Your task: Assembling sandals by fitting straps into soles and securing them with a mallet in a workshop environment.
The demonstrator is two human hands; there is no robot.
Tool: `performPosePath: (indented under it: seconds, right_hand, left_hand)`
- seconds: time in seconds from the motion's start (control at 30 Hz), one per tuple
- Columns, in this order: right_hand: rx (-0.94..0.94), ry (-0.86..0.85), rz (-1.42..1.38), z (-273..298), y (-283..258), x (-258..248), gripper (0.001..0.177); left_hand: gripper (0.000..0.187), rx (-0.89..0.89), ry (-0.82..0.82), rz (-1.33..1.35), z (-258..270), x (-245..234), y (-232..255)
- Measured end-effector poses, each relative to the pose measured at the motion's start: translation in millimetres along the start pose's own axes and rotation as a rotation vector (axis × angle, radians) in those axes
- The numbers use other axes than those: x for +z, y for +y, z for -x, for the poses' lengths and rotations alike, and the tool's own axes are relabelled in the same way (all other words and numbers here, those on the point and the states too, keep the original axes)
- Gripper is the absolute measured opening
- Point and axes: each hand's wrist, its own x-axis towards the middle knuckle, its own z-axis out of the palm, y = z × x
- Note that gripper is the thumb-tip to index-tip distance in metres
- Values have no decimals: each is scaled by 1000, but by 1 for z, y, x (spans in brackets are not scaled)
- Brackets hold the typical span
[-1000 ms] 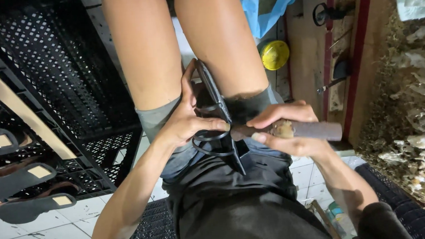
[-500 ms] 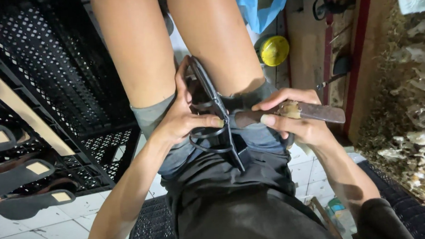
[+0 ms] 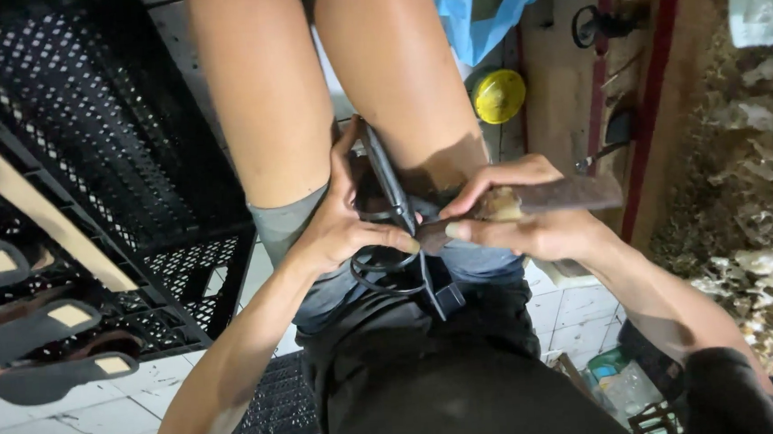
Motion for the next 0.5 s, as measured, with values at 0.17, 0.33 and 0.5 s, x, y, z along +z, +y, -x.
performPosePath:
  seconds: [0.17, 0.33, 0.5]
  right_hand:
    - [-243, 29, 258, -3, -12, 7, 15]
    - [-232, 128, 235, 4, -4, 9, 15]
    - [-160, 196, 197, 4, -8, 13, 15]
  left_hand:
    - [126, -40, 22, 50, -1, -6, -2]
    - [122, -27, 65, -11, -1, 0, 3]
    - [121, -16, 39, -68, 0, -4, -2]
